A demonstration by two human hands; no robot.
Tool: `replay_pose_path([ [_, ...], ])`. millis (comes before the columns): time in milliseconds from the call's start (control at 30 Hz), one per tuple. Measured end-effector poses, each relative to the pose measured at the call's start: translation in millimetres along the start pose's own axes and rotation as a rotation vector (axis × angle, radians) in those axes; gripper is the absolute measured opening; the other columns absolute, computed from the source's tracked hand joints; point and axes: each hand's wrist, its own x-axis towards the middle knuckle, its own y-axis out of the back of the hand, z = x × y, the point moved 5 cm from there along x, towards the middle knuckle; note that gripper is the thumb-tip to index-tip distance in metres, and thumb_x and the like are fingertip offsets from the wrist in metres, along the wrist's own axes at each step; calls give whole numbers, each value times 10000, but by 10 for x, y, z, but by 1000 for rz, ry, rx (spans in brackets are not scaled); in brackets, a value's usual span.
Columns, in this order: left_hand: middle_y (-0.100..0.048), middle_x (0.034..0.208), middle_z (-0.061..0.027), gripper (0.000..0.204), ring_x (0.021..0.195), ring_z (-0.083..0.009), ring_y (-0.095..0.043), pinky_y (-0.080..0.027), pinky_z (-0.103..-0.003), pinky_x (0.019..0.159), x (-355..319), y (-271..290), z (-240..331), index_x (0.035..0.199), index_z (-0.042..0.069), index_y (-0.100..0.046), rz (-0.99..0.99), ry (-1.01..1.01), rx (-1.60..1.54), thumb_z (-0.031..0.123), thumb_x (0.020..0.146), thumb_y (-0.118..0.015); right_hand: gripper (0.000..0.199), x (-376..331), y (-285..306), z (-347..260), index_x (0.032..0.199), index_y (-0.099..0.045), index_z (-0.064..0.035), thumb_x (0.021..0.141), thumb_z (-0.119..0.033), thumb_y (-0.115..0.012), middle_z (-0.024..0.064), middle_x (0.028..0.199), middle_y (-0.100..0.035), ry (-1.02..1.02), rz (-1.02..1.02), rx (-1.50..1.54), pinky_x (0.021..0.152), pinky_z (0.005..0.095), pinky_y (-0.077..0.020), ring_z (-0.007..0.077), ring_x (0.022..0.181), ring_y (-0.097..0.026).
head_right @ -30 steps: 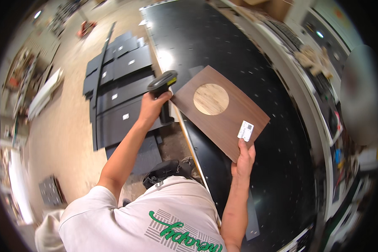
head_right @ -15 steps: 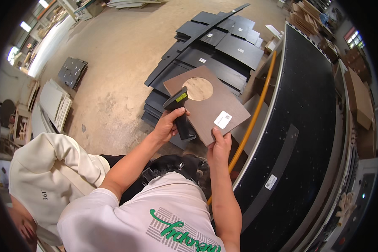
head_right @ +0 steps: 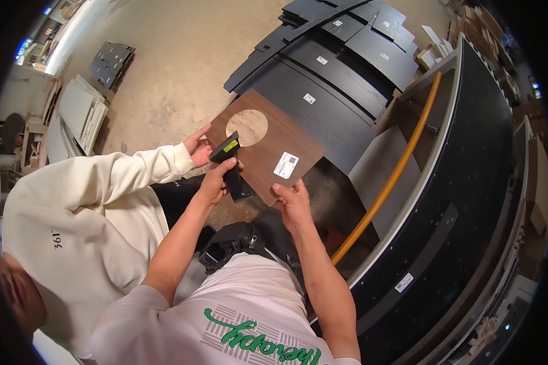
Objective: The person loads rectangular wood panels onto a CNC machine, uses a handheld scanner and a yellow tool to position and secure the panels, then waits while the machine cuts a circular shape. After the cut, the person removes the finished panel and stacks it with others.
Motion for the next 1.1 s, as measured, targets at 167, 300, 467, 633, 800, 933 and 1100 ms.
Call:
replay_pose_path([
  [167,-750,904,-10,354,521,-12,-557,-316,-183,357,-47,-106,396,1188,55,-679,-108,153,254,299,948,-769,493,196,-22,-196,1382,-506,-74,944,-56,-731,86,1244,-665,25,-17,3,790,403,-642,201,1067,-702],
  [300,-754,1124,-113,521,1005,-204,-737,-562,-323,919,-63,-550,812,1351,-12,-638,-409,66,255,154,888,-809,474,342,-6,-249,1367,-523,-78,945,-69,-741,76,1223,-685,57,-65,-13,757,362,-622,194,1058,-709],
  [467,-759,1158,-101,614,1076,-177,-706,-564,-377,971,-172,-1562,1021,1338,-28,-636,-849,-56,405,26,780,-887,362,402,-208,-134,1287,-581,-83,956,-127,-721,56,1130,-688,251,-258,140,744,340,-572,175,973,-671],
  [633,-748,1001,-124,652,891,-241,-720,-577,-369,816,-675,-2845,860,1140,-65,-699,-1284,-27,544,274,629,-923,152,-115,145,-424,1091,-653,-36,965,-119,-673,79,880,-682,555,137,-33,721,336,-540,165,802,-668],
  [800,-652,851,-119,655,794,-177,-599,-375,-302,673,-1635,-3710,-34,973,-2,-618,-1820,-273,768,600,780,-793,213,-2195,1016,-283,1062,-636,-3,921,-148,-705,142,927,-726,875,884,-399,742,400,-550,278,819,-727],
  [933,-692,920,-145,633,792,-196,-603,-450,-328,739,-2696,-3793,-1036,935,-27,-661,-2137,-4,805,553,736,-820,245,-4181,867,916,1119,-664,-1,941,-162,-717,180,952,-754,1138,1588,36,757,414,-574,315,869,-752],
  [1100,-692,846,-93,410,828,-182,-640,-455,-318,767,-4075,-3153,-1998,994,4,-681,-2358,89,1156,373,836,-770,203,-5488,-469,3321,1158,-634,-64,1001,-160,-720,111,941,-729,571,2807,485,722,366,-587,219,795,-726],
])
